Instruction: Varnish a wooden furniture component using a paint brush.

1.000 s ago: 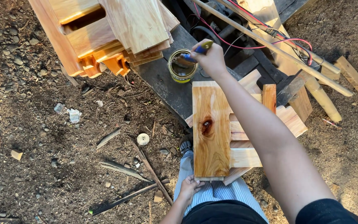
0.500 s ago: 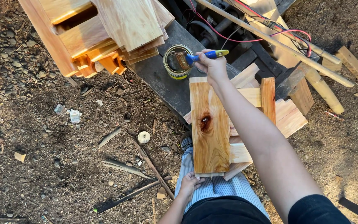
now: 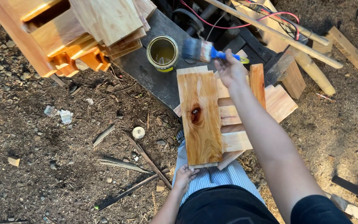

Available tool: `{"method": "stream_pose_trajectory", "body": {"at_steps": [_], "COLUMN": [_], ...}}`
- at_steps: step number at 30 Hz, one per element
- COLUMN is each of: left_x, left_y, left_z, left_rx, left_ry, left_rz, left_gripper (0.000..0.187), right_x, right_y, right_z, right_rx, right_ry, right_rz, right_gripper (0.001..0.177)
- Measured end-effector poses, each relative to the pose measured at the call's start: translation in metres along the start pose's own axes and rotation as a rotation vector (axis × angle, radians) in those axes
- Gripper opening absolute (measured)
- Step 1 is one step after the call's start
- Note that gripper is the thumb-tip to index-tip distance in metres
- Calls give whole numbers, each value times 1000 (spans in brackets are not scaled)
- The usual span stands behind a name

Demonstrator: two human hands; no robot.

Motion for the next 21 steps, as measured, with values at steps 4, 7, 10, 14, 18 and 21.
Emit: {"method": "stream_pose_trajectory", "body": {"at_steps": [4,7,10,14,18,21], "left_x": [-8,-10,-10,-9,-13,-13], "left_y": [3,3,1,0,2,0], "left_z": [4,7,9,5,10,8], "left_rx": [-2,-23,-11,19,18,19], "left_ry": [4,-12,-20,-2,-13,-11], "left_rz": [-11,-30,-48,-32,-39,-59], "left_gripper": [31,32,32,32,31,32], "right_x": [22,38,28,-20,-72,-79], "right_y": [-20,-3,48,87,50,48], "right_z": [70,131,164,191,231,278], "right_rx": [-57,-184,-15,147,358,358], "right_ry": [-34,-228,-483,-902,-943,-833], "right_rz": [146,552,963,1657,1811,1806], "right_gripper": [22,17,17,23,20,18]}}
Point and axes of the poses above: each hand's wrist, its own z-axis away from the middle knuckle, its own y-axis out of the palm, x = y × z, the point moved 10 cm from there along -z, towards the middle knuckle, and after that the axes turned 12 degrees about y, right-handed, at the moved point
